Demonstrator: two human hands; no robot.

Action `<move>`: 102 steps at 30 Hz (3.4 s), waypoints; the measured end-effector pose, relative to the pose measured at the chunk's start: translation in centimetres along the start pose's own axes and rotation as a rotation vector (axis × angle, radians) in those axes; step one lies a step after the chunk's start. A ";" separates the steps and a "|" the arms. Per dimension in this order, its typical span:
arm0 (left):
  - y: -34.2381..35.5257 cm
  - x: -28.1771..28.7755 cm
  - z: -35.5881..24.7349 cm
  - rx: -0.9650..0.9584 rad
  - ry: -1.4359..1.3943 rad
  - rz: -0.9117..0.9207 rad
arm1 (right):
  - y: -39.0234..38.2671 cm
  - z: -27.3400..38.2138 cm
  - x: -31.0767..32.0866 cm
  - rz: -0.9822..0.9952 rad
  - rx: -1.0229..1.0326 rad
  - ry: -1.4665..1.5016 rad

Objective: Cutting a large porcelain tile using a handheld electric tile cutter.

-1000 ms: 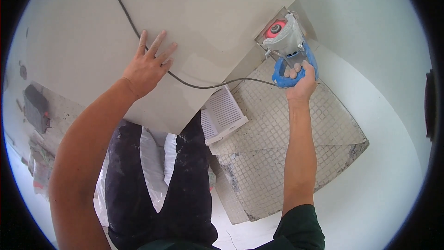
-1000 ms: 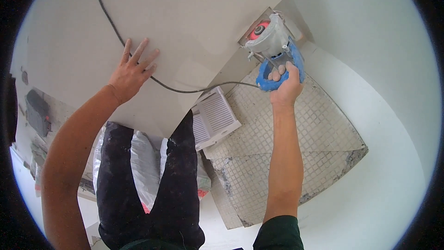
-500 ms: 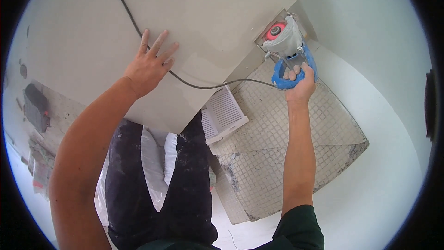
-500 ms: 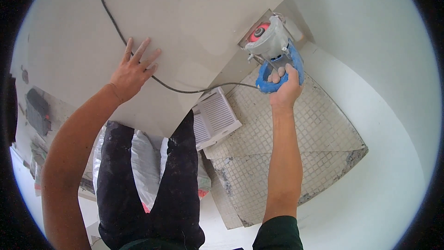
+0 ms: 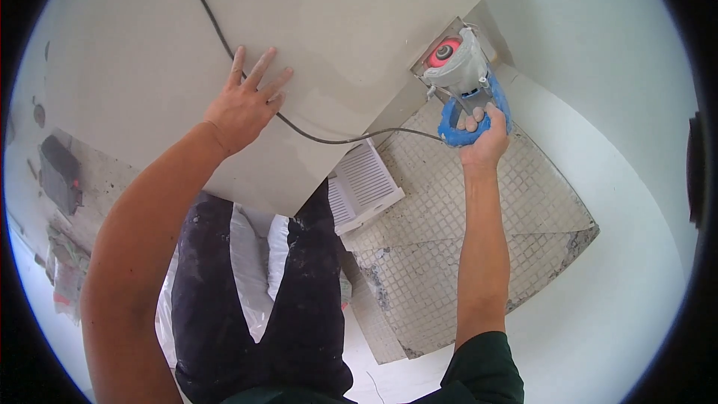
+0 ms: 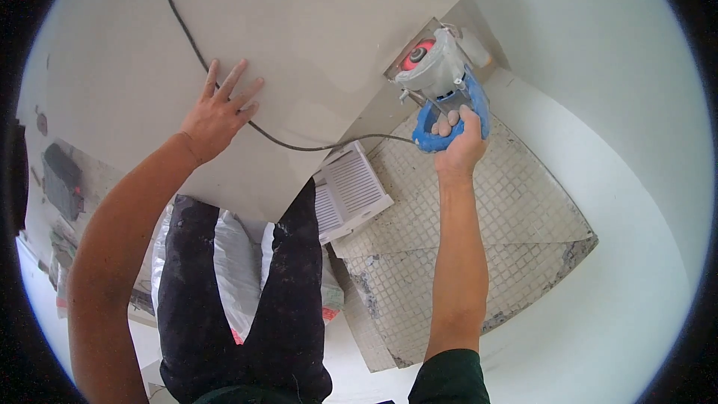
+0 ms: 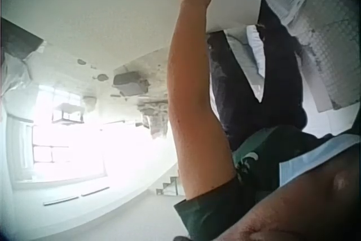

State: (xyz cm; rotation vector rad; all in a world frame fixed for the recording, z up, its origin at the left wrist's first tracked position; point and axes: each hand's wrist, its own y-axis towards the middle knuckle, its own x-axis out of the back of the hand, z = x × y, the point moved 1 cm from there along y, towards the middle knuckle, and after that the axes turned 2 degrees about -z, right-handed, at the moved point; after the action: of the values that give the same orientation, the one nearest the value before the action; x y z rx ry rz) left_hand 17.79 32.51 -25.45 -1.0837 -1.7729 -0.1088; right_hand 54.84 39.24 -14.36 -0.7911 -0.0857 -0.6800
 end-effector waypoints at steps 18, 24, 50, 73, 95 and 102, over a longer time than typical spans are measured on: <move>0.6 0.9 0.8 -0.043 0.022 0.029 | -0.5 0.0 0.2 -0.031 0.017 -0.001; 1.9 0.8 1.0 -0.068 0.045 0.013 | -0.1 -0.6 0.4 -0.058 0.028 0.039; 3.5 1.2 1.7 -0.084 0.052 0.039 | -0.3 -0.5 0.5 -0.086 0.002 0.067; 3.4 1.6 1.8 -0.090 0.067 0.047 | -0.3 -0.1 0.6 -0.080 -0.002 0.038; 4.3 2.6 1.8 -0.094 0.074 0.089 | -0.3 -0.5 1.2 -0.080 0.017 0.065; 4.1 2.5 2.0 -0.094 0.078 0.067 | -0.6 -0.2 0.8 -0.045 0.034 0.010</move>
State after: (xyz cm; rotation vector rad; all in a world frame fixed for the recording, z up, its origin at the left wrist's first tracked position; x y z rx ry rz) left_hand 19.06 37.48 -26.00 -1.1898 -1.6741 -0.1922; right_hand 55.11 38.39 -13.91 -0.7549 -0.1058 -0.7231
